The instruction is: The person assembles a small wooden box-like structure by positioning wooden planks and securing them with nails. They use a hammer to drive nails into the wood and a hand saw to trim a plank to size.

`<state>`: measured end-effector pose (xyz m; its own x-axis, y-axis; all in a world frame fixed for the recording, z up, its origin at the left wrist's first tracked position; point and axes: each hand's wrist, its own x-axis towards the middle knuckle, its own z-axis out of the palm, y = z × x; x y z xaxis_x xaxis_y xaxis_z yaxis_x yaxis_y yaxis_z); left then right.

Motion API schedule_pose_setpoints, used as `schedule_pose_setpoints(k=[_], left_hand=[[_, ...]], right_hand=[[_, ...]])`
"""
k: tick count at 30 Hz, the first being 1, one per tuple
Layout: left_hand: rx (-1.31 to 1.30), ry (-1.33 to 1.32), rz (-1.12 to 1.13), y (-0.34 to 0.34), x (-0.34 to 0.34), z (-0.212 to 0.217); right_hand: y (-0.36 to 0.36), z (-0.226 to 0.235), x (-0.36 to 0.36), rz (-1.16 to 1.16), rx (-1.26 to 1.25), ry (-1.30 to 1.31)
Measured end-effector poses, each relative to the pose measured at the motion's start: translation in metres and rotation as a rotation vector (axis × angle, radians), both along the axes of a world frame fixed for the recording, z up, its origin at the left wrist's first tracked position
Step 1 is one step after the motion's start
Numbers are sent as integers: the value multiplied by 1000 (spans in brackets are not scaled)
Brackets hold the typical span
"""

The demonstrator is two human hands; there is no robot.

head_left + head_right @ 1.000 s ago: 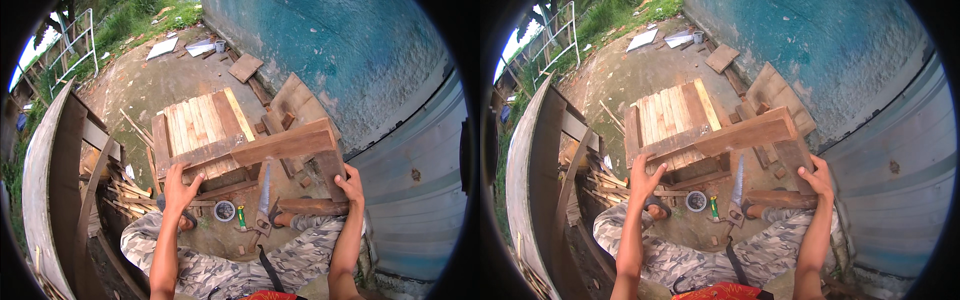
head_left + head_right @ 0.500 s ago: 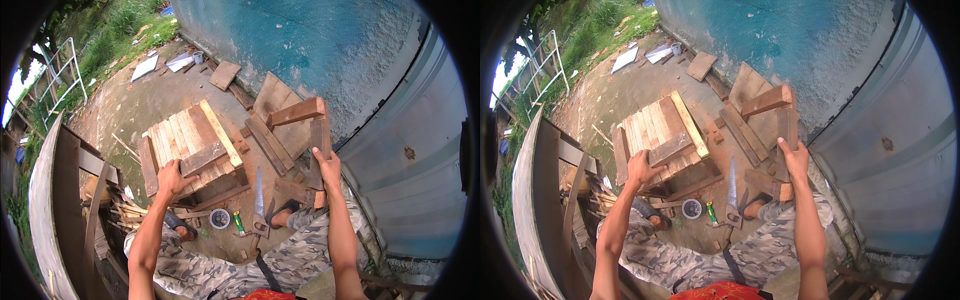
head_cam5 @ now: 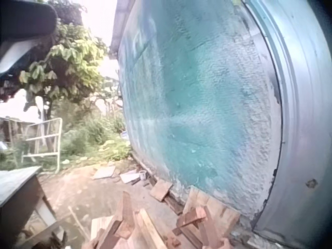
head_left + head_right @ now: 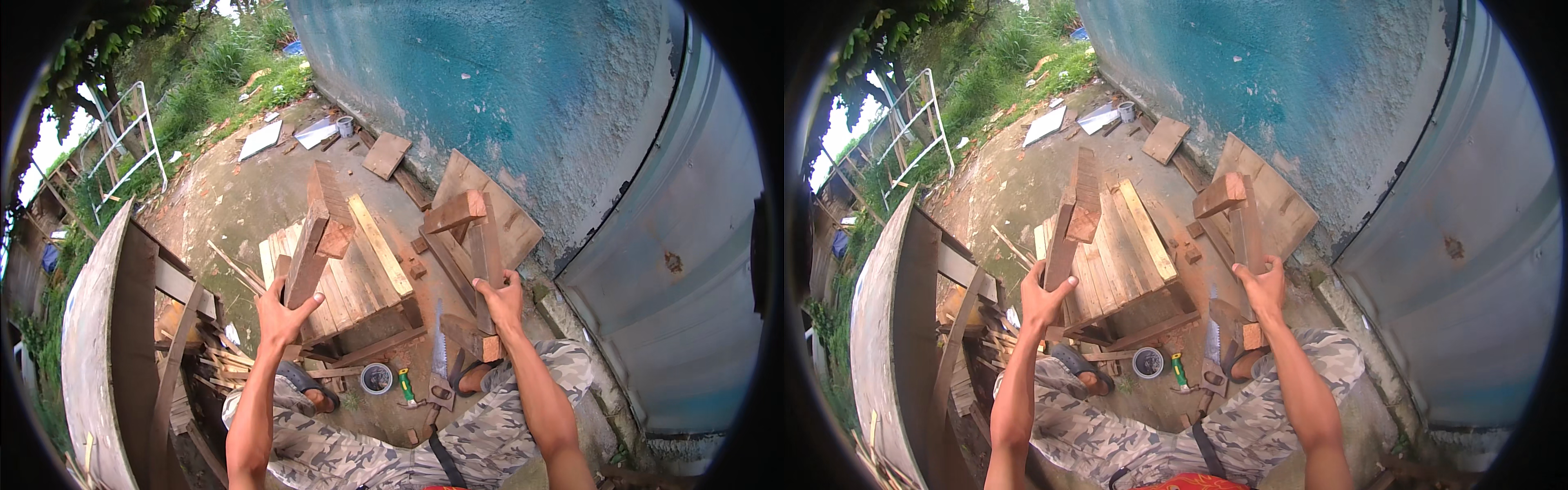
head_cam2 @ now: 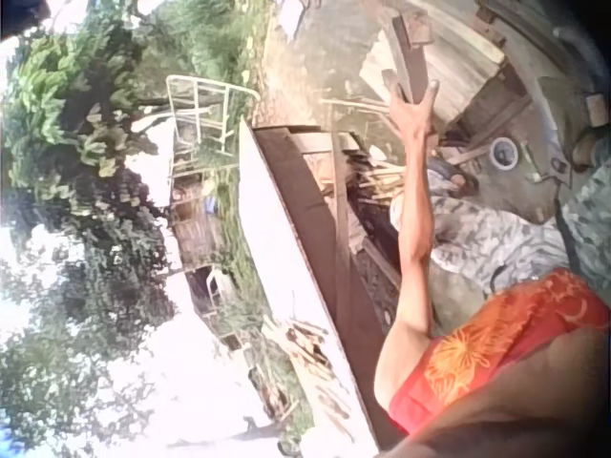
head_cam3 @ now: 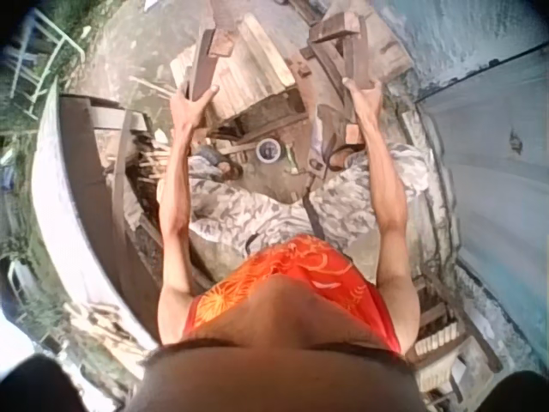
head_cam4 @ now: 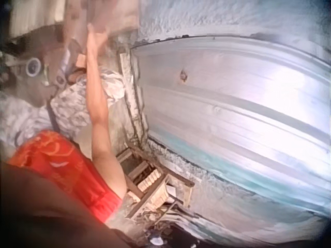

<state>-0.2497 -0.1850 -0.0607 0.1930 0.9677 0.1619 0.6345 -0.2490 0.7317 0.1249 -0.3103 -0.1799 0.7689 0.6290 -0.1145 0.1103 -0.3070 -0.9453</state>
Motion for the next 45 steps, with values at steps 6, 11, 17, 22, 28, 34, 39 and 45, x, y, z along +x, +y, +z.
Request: schedule_pose_setpoints(k=[6, 11, 17, 22, 28, 34, 39, 45], left_hand=[[155, -479, 92, -1, -50, -41], [269, -835, 174, -6, -61, -78], [344, -849, 230, -9, -60, -94], [365, -815, 215, -15, -45, -100], [288, -790, 153, -15, -28, -103], [321, -784, 85, -10, -20, -101], [286, -814, 101, -9, -17, -107], [200, -701, 46, -14, -23, -108]], right_hand=[[24, 36, -39, -14, 379, -64], [44, 48, -62, 209, 662, -67], [65, 35, -120, 414, 774, -69], [94, 29, -166, 519, 762, -280], [110, 27, -222, 591, 751, 10], [119, 22, -249, 632, 766, -128], [126, 11, -254, 667, 790, -134], [129, 6, -245, 757, 805, -131]])
